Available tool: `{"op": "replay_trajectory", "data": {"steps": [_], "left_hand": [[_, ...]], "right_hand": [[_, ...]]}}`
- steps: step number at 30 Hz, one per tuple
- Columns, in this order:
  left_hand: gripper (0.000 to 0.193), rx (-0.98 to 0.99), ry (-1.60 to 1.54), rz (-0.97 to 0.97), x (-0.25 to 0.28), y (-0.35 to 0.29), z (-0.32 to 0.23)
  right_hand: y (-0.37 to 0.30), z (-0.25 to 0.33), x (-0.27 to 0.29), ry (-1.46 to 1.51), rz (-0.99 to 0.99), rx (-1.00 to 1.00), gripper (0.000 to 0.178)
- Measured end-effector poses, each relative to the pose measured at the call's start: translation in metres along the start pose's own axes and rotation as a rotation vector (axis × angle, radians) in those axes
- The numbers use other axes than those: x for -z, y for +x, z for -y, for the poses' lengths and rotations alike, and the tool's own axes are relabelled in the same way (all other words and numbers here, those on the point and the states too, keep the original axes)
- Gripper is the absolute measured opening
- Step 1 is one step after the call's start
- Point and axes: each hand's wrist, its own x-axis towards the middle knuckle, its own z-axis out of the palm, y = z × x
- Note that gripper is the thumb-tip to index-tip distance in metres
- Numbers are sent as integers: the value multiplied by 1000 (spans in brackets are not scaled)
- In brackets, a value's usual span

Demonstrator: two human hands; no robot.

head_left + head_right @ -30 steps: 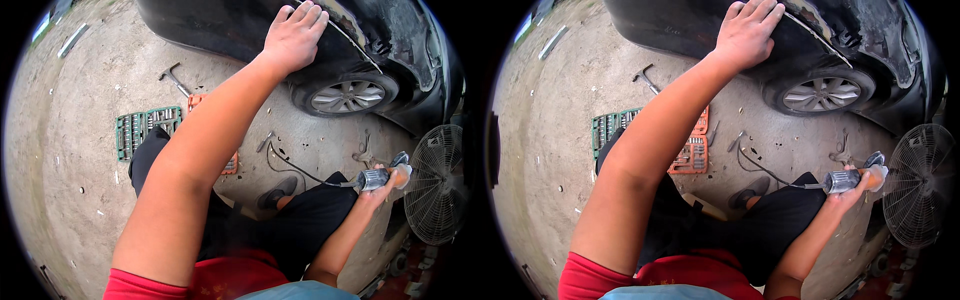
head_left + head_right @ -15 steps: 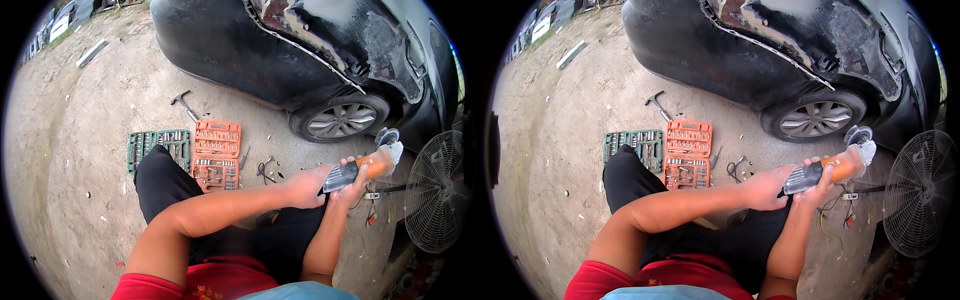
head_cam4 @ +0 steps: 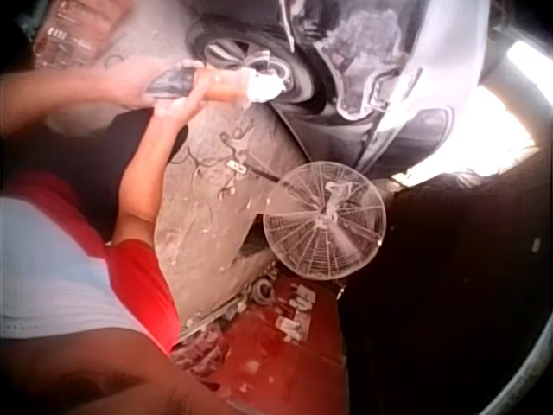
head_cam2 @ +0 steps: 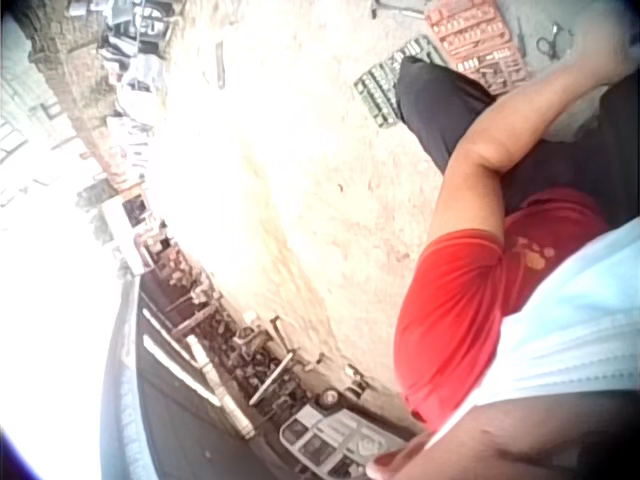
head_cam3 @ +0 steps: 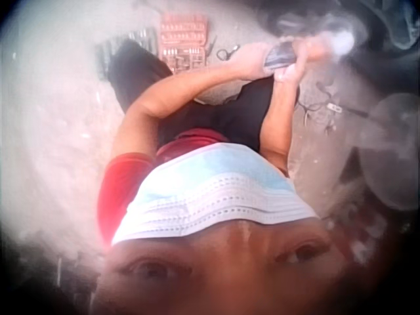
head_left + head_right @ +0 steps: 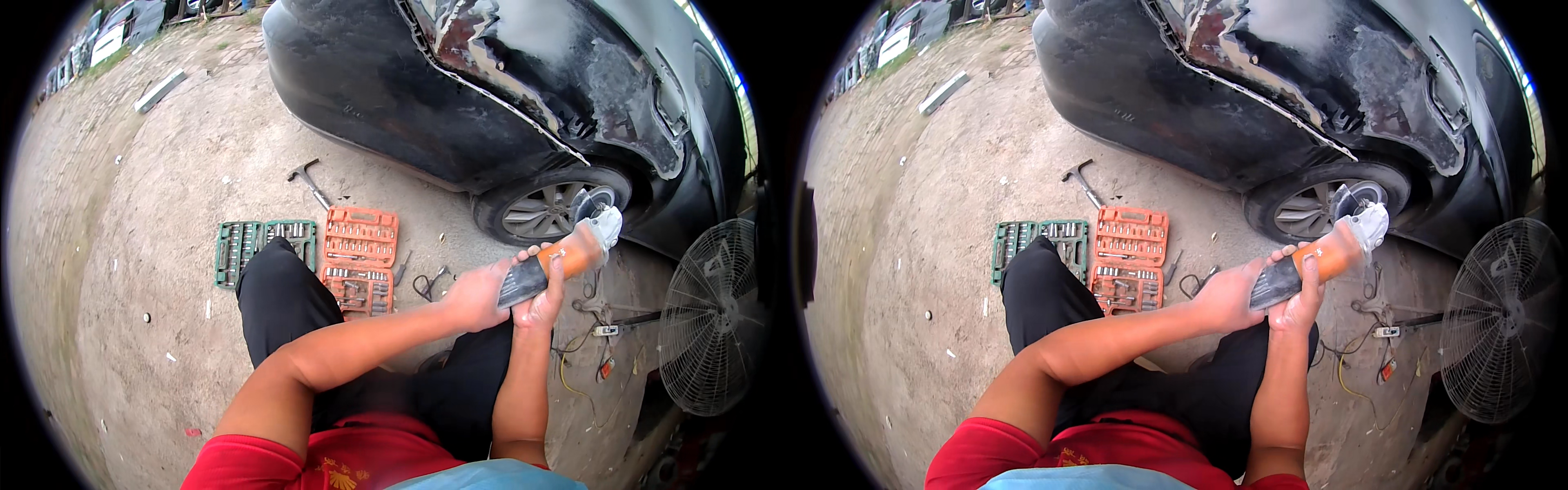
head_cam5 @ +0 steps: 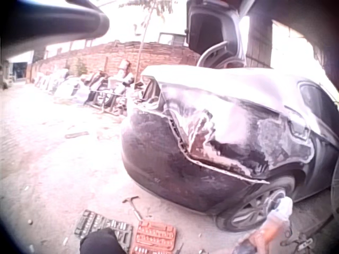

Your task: The person uses an angle grinder to smooth the surface of a damaged car bumper. They hold the bumper with one hand while operating the tool with the other, moving along the edge and the main body of the bumper. The person occasionally pauses to wipe away dust and inspect the surface.

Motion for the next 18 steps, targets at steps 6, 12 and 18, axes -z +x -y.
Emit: {"op": "replay_trajectory", "data": {"steps": [6, 12, 18], "left_hand": [[65, -24, -81, -54, 3, -1, 4], [64, -67, -147, -91, -1, 2, 17], [61, -96, -129, -103, -11, 7, 27]], "right_hand": [[-1, -3, -15, -101, -16, 54, 45], [-4, -9, -18, -54, 12, 77, 49], [0, -7, -15, -177, 130, 151, 55]]}}
